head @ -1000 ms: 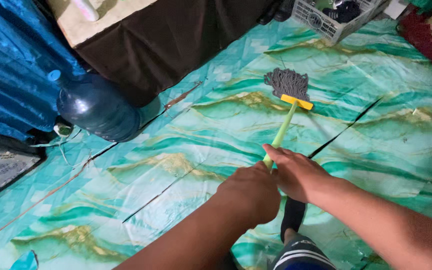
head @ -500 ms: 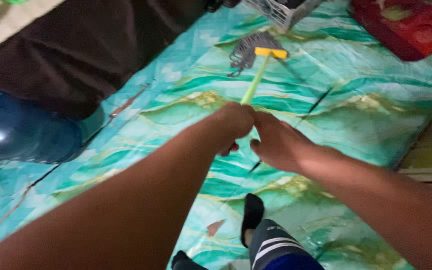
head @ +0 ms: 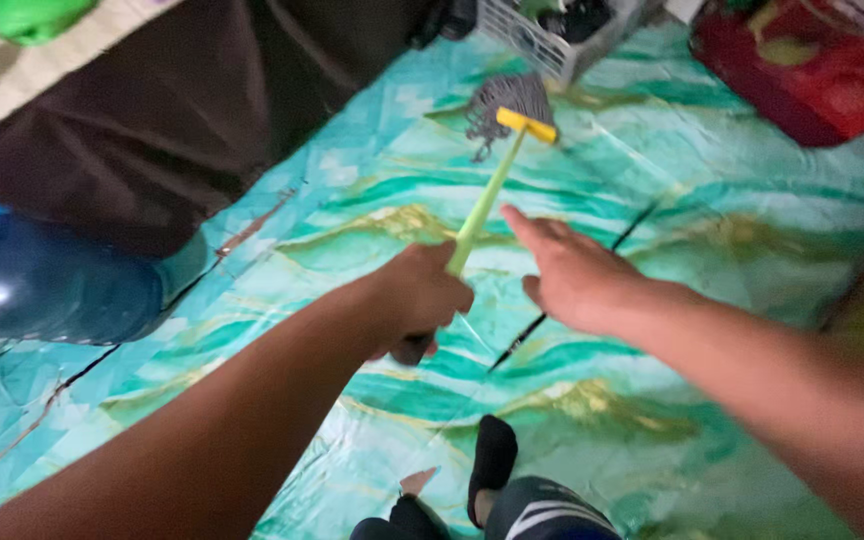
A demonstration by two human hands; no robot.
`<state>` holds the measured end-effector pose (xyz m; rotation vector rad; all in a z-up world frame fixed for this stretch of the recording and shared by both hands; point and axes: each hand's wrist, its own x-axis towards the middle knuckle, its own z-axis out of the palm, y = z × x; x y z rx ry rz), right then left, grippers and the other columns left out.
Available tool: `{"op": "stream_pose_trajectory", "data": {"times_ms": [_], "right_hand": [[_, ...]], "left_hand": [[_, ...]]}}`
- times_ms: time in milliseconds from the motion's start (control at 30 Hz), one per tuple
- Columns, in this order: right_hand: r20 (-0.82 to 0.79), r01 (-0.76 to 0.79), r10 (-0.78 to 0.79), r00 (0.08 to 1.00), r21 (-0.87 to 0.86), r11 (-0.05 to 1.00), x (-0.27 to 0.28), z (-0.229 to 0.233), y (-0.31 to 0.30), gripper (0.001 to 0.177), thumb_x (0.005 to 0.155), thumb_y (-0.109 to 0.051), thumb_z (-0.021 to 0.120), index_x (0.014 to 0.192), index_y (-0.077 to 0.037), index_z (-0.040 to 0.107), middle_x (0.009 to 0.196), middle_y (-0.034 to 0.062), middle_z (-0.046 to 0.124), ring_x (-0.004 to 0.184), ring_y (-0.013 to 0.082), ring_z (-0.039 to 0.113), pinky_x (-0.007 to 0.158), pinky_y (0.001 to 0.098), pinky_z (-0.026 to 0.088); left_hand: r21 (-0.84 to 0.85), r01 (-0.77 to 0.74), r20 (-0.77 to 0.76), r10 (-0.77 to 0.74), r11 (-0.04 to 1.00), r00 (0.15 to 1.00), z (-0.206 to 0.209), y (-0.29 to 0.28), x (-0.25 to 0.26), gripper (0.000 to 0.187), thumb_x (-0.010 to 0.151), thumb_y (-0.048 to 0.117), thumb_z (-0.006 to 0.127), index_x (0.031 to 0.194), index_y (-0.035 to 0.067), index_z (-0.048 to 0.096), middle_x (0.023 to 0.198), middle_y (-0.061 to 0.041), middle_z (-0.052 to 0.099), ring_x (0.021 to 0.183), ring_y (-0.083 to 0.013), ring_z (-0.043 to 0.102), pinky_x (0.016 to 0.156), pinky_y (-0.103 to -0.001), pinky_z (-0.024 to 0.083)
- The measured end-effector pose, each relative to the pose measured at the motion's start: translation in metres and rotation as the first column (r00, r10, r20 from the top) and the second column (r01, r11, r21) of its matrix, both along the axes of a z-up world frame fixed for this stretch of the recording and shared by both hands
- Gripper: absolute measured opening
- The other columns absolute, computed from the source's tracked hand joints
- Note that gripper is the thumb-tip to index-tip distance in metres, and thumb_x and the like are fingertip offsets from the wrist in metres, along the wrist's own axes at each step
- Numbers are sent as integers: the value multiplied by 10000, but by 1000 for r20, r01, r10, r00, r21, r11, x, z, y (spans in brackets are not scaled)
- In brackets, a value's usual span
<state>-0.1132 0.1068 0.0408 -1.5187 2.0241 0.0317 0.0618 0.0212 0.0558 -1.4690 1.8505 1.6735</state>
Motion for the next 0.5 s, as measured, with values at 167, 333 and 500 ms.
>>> {"op": "stream_pose_trajectory", "data": {"times_ms": [167,333,500], "right_hand": [[-2,-196,196,981,16,981,47,6,-9,939,913,-249,642,1618,-433,50,1681,52,106,1528,298,211,1177,455,303],[85,-273,285,955,-131,953,91,-5,-16,571,855,-330,718,1396,-304,539,1665,65,291,1449,301,335,1112,453,358],[28,-437,441,897,-101,894,92,-35,-12,277,847,-372,719,944,-123,645,1095,105,664,1134,324,628,928,453,511]], "left_hand": [[-43,49,189,-40,998,981,81,23,59,881,778,152,669,1583,301,344,699,-122,628,460,-237,583,439,-428,461],[-10,114,255,-107,993,961,106,40,91,783,771,143,668,1508,264,433,714,-111,621,474,-219,590,441,-430,465],[-62,295,131,-285,953,949,81,59,101,453,784,118,680,1177,-100,634,794,-173,699,493,-248,670,416,-446,516]]}}
